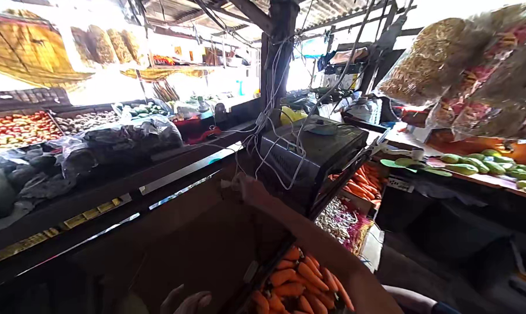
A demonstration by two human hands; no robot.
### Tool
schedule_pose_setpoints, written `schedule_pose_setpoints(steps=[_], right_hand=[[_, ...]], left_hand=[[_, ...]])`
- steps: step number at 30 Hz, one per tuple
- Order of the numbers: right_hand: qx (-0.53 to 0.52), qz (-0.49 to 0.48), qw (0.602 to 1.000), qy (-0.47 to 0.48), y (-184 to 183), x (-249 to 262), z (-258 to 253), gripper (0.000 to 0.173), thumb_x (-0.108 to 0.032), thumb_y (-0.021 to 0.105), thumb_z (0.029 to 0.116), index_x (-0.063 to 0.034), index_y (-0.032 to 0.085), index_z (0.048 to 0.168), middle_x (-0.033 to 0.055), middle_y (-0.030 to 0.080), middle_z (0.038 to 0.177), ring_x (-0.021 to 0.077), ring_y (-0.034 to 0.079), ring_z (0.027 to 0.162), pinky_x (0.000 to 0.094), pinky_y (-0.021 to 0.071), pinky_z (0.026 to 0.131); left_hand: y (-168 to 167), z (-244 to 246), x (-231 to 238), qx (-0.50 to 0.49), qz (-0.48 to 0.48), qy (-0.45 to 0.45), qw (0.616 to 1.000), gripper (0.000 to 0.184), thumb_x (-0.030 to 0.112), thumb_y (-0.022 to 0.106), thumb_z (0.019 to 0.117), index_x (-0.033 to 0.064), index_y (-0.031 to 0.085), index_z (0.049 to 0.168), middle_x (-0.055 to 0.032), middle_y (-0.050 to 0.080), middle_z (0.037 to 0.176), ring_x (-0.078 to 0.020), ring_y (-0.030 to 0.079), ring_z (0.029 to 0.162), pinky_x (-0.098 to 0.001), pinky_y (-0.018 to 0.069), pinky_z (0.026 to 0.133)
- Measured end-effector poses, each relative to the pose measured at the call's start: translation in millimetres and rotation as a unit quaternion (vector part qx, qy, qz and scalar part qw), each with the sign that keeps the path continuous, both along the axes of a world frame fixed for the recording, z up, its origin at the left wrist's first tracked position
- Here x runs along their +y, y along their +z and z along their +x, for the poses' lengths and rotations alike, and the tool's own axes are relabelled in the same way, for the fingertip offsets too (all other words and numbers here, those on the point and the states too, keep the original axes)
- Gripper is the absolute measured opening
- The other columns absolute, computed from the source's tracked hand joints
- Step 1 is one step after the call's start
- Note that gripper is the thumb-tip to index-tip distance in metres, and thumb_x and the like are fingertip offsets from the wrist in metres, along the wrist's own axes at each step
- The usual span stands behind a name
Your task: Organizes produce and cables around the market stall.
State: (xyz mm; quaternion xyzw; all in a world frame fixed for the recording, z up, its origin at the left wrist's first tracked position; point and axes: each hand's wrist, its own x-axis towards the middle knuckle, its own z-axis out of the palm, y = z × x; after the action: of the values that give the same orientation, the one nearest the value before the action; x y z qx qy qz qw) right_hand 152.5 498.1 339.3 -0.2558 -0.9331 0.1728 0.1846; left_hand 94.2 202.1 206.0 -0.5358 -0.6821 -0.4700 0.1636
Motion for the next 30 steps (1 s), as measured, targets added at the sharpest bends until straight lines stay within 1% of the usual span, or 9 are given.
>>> schedule_pose_setpoints(steps=[3, 6, 8, 12, 17, 19, 24, 28, 30], right_hand=[[0.096, 0.015, 0.994, 0.046, 39.2, 18.1, 7.5, 0.031, -0.013, 0.048, 0.1092, 0.0058, 0.058, 0.132, 0.0254, 0.068, 0.120, 0.0384, 0.068, 0.110, 0.0520, 0.0532, 0.098], [0.135, 0.032, 0.988, 0.072, 86.0, 45.7, 8.7, 0.028, -0.010, 0.050, 0.1073, 0.0063, 0.067, 0.123, 0.0240, 0.067, 0.122, 0.0339, 0.067, 0.112, 0.0484, 0.0508, 0.100], [0.140, 0.037, 0.987, 0.066, 114.3, 63.5, 6.6, 0.026, -0.008, 0.053, 0.1056, 0.0059, 0.068, 0.120, 0.0243, 0.067, 0.121, 0.0324, 0.067, 0.110, 0.0454, 0.0521, 0.099], [0.126, 0.016, 0.989, 0.070, 133.3, 70.2, 1.5, 0.023, -0.007, 0.066, 0.0992, 0.0040, 0.069, 0.118, 0.0202, 0.068, 0.119, 0.0255, 0.069, 0.102, 0.0393, 0.0566, 0.090], [0.022, 0.043, 0.996, 0.078, 38.2, 22.0, -1.1, 0.023, -0.017, 0.063, 0.1025, 0.0004, 0.068, 0.118, 0.0202, 0.073, 0.101, 0.0374, 0.071, 0.096, 0.0589, 0.0546, 0.087], [0.005, 0.029, 0.997, 0.077, -8.2, 6.4, -1.4, 0.024, -0.018, 0.059, 0.1047, 0.0002, 0.065, 0.120, 0.0208, 0.072, 0.098, 0.0390, 0.071, 0.093, 0.0584, 0.0553, 0.083], [0.059, 0.126, 0.985, 0.103, -74.7, -13.6, 7.3, 0.021, -0.013, 0.061, 0.1003, 0.0009, 0.074, 0.108, 0.0199, 0.071, 0.120, 0.0373, 0.067, 0.117, 0.0498, 0.0576, 0.086], [0.088, 0.315, 0.938, 0.113, -107.6, -14.9, 20.3, 0.010, -0.008, 0.069, 0.0916, -0.0006, 0.075, 0.088, 0.0183, 0.072, 0.109, 0.0357, 0.070, 0.104, 0.0415, 0.0608, 0.075], [0.118, 0.332, 0.931, 0.096, -116.9, -18.9, 28.7, 0.010, -0.010, 0.071, 0.0907, -0.0020, 0.076, 0.087, 0.0164, 0.073, 0.101, 0.0337, 0.072, 0.094, 0.0417, 0.0607, 0.073]], left_hand=[[-7.5, 13.6, 34.5, -0.015, -0.125, -0.085, 0.988, 0.057, 0.036, 0.041, 0.1067, 0.0000, 0.076, 0.079, -0.0151, 0.074, 0.079, -0.0339, 0.072, 0.080, -0.0619, 0.0418, 0.105], [-32.0, 34.1, 51.7, -0.028, -0.245, -0.088, 0.965, 0.047, 0.041, 0.057, 0.1014, -0.0008, 0.074, 0.116, -0.0282, 0.067, 0.122, -0.0523, 0.060, 0.117, -0.0699, 0.0395, 0.104], [-42.2, 43.3, 56.5, -0.002, -0.275, -0.048, 0.960, 0.064, 0.049, 0.067, 0.0939, -0.0006, 0.064, 0.135, -0.0325, 0.055, 0.141, -0.0571, 0.048, 0.133, -0.0732, 0.0315, 0.111], [-47.0, 44.3, 59.9, 0.024, -0.239, -0.011, 0.971, 0.068, 0.048, 0.077, 0.0847, -0.0016, 0.066, 0.131, -0.0309, 0.060, 0.136, -0.0573, 0.051, 0.130, -0.0733, 0.0327, 0.110], [-50.9, 42.2, 62.4, 0.008, -0.264, -0.019, 0.964, 0.060, 0.044, 0.081, 0.0819, 0.0045, 0.070, 0.126, -0.0254, 0.062, 0.134, -0.0516, 0.053, 0.129, -0.0690, 0.0359, 0.110], [-53.4, 39.7, 63.4, -0.025, -0.226, -0.030, 0.973, 0.055, 0.044, 0.078, 0.0827, 0.0050, 0.073, 0.121, -0.0234, 0.065, 0.129, -0.0511, 0.056, 0.125, -0.0684, 0.0392, 0.107], [-37.8, 38.9, 68.5, -0.113, -0.143, -0.051, 0.982, 0.033, 0.027, 0.069, 0.0934, -0.0008, 0.075, 0.109, -0.0233, 0.069, 0.118, -0.0498, 0.062, 0.115, -0.0635, 0.0496, 0.097], [-31.6, 37.5, 78.3, -0.068, -0.105, -0.016, 0.992, 0.023, 0.017, 0.067, 0.0920, -0.0014, 0.075, 0.102, -0.0222, 0.072, 0.107, -0.0461, 0.067, 0.105, -0.0574, 0.0561, 0.087], [-32.8, 34.4, 81.1, -0.065, -0.116, -0.003, 0.991, 0.022, 0.017, 0.067, 0.0931, -0.0025, 0.075, 0.101, -0.0219, 0.072, 0.104, -0.0454, 0.068, 0.102, -0.0570, 0.0569, 0.086]])
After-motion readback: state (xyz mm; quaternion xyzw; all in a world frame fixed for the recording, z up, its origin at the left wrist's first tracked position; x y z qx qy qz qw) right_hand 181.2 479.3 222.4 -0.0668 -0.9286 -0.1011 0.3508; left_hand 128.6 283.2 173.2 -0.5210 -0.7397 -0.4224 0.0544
